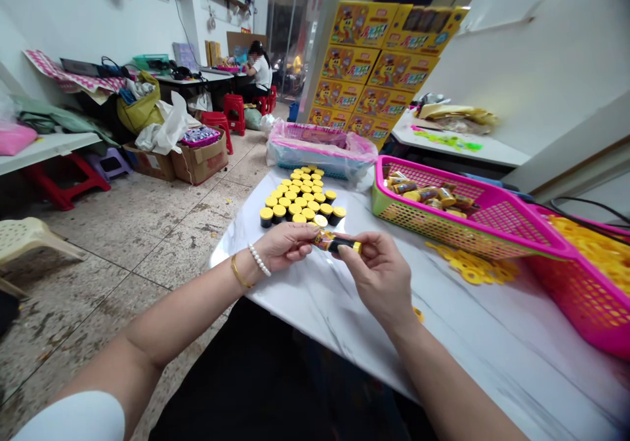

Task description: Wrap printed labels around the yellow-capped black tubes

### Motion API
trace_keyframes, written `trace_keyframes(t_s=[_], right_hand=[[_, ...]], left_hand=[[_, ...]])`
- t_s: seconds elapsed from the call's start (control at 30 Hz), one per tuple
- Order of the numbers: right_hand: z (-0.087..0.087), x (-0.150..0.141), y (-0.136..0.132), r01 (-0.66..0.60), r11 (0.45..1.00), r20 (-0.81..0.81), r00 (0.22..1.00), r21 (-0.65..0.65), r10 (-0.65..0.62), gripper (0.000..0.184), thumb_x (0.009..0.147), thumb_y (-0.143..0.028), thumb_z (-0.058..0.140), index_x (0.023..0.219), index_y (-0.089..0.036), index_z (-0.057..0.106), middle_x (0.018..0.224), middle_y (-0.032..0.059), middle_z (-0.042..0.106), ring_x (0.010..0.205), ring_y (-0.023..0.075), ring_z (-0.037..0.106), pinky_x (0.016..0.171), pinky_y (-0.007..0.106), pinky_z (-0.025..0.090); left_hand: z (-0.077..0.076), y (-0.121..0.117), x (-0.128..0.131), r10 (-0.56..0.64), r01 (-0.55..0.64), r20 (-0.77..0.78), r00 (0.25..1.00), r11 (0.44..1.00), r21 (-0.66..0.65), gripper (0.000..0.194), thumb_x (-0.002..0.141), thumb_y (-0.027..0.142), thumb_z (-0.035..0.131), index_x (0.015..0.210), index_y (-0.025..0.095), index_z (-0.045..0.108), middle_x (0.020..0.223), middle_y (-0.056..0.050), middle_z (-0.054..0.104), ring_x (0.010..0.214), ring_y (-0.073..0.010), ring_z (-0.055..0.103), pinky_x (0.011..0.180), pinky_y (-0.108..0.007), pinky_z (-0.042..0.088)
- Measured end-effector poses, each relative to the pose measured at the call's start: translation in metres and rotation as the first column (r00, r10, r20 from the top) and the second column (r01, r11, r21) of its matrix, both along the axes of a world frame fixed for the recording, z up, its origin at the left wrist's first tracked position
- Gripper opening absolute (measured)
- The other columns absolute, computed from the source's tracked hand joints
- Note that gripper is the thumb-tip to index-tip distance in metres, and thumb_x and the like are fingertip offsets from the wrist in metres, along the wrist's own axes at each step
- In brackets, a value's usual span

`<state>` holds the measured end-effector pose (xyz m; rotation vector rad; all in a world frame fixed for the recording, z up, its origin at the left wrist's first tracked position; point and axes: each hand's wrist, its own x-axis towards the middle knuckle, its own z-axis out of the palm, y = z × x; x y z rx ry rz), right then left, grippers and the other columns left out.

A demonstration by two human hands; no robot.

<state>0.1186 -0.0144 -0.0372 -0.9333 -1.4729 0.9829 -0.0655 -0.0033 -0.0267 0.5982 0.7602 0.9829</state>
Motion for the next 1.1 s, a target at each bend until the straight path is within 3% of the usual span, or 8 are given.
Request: trace_keyframes(t_s=[0.13,0.3,0.5,0.67,0.8,0.97,1.1], right_hand=[[0.007,0.003,0.003,0.024,0.989,-0.052,0.998,-0.143,-0.032,0.043,0.074,-0.053,0.082,0.089,-0.024,0.055,0.071,-0.0015,0.073,0.070,0.0225,0.077,0.058,0.031,0.064],[0.006,0.003,0.005,0.017,0.969,-0.079,0.996,-0.246,-0.037,0.053,0.070,-0.064,0.081,0.088,-0.023,0.053,0.069,0.0001,0.074,0.071,0.0256,0.078,0.054,0.030,0.063],[-0.004,0.000,0.005,0.035,0.988,-0.077,0.996,-0.153,-0.047,0.052,0.075,-0.065,0.077,0.092,-0.024,0.049,0.071,-0.0016,0.072,0.067,0.0210,0.075,0.060,0.032,0.063],[-0.005,0.008,0.007,0.050,0.998,0.119,0.991,0.027,-0.053,0.039,0.079,-0.051,0.080,0.098,-0.022,0.061,0.095,0.0031,0.073,0.077,0.0161,0.070,0.067,0.028,0.061],[-0.001,0.008,0.007,0.033,0.999,0.107,0.994,0.026,-0.035,0.035,0.076,-0.044,0.082,0.101,-0.023,0.068,0.084,0.0000,0.066,0.063,0.0129,0.062,0.050,0.025,0.057],[0.003,0.001,0.002,-0.033,0.994,0.008,0.999,0.100,0.033,0.028,0.073,-0.029,0.083,0.099,-0.025,0.071,0.100,0.0020,0.069,0.086,0.0166,0.069,0.077,0.031,0.063],[0.007,0.004,0.002,0.004,1.000,-0.010,1.000,-0.029,-0.004,0.037,0.069,-0.033,0.087,0.101,-0.024,0.070,0.097,0.0034,0.073,0.089,0.0204,0.072,0.072,0.031,0.063]], left_hand=[[0.001,-0.001,0.001,-0.021,0.022,-0.047,0.999,1.000,0.020,0.012,0.094,0.010,0.059,0.084,0.008,0.065,0.060,0.002,0.059,0.037,-0.0010,0.041,0.029,-0.012,0.019],[0.000,-0.001,0.001,-0.035,0.038,-0.082,0.996,0.999,0.036,0.017,0.090,0.013,0.068,0.075,0.010,0.061,0.062,0.001,0.061,0.036,-0.0010,0.042,0.029,-0.013,0.017],[-0.005,0.000,0.002,-0.010,0.013,-0.071,0.997,0.999,0.043,0.007,0.089,0.012,0.069,0.086,0.005,0.070,0.073,-0.004,0.067,0.043,-0.0014,0.049,0.032,-0.012,0.023],[-0.007,-0.001,0.000,0.007,0.001,-0.116,0.993,0.998,0.068,0.010,0.086,0.015,0.074,0.083,0.005,0.072,0.077,-0.006,0.070,0.043,-0.0009,0.050,0.033,-0.012,0.025],[-0.006,0.000,-0.001,0.026,-0.022,-0.131,0.991,0.999,0.034,0.017,0.087,0.021,0.073,0.079,0.006,0.071,0.072,-0.006,0.069,0.041,-0.0035,0.051,0.031,-0.014,0.022],[-0.008,0.003,0.001,0.126,-0.125,-0.053,0.991,0.992,0.032,0.016,0.084,0.014,0.076,0.073,0.005,0.067,0.065,-0.002,0.062,0.043,-0.0005,0.046,0.033,-0.010,0.023],[-0.007,0.004,0.000,0.136,-0.136,-0.013,0.991,0.990,0.043,0.009,0.088,0.012,0.070,0.082,0.005,0.069,0.073,-0.004,0.066,0.049,-0.0027,0.054,0.036,-0.010,0.033]])
